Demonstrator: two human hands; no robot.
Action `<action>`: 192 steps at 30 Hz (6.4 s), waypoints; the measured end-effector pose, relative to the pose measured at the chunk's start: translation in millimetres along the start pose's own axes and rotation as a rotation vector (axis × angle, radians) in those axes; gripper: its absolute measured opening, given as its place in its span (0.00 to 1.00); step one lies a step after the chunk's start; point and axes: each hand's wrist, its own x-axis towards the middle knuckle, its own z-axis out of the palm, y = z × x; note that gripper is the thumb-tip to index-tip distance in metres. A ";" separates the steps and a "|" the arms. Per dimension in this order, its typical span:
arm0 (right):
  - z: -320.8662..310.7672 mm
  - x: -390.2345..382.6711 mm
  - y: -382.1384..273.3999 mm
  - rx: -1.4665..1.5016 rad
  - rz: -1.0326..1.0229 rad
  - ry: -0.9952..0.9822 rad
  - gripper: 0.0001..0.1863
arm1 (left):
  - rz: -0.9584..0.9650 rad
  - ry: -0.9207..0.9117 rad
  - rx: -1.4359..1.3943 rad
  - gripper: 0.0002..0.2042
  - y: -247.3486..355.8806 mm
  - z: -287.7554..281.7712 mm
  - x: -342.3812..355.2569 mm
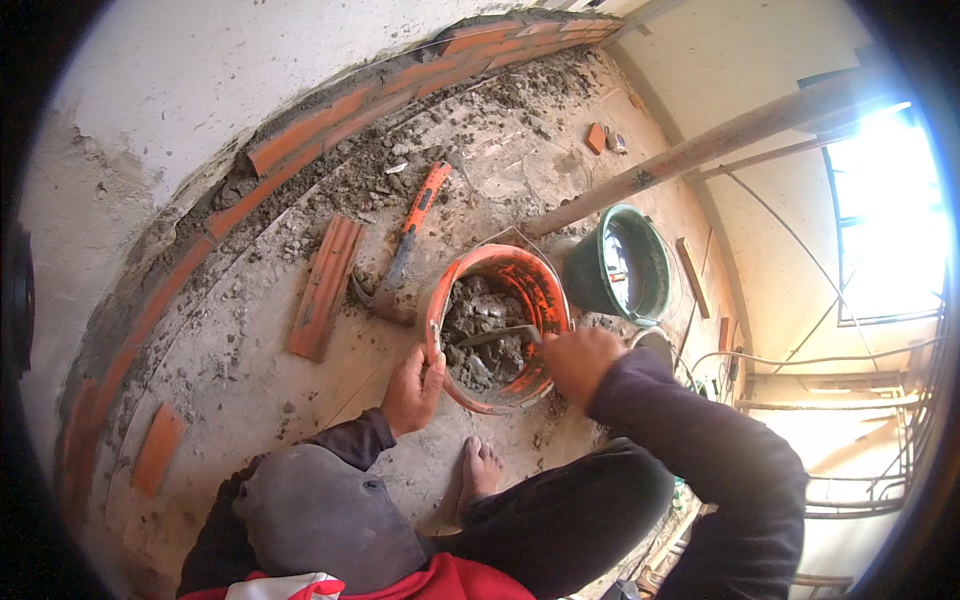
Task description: The person prepares mortar in a bucket, applies it to a brick using a trowel, and then places the brick onto a wall under construction, tapping it into place with a hammer.
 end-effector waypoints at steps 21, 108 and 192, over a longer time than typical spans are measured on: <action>27.4 -11.0 3.5 0.088 -0.029 0.119 0.09 | -0.024 0.020 -0.009 0.13 -2.0 0.0 -4.0; 97.5 49.2 4.2 1.665 0.014 -0.724 0.06 | -0.068 -0.118 -0.059 0.14 -1.8 7.2 -4.5; 84.8 -11.0 67.2 1.253 -0.636 1.001 0.10 | -0.207 -0.516 0.472 0.11 55.3 -55.7 66.8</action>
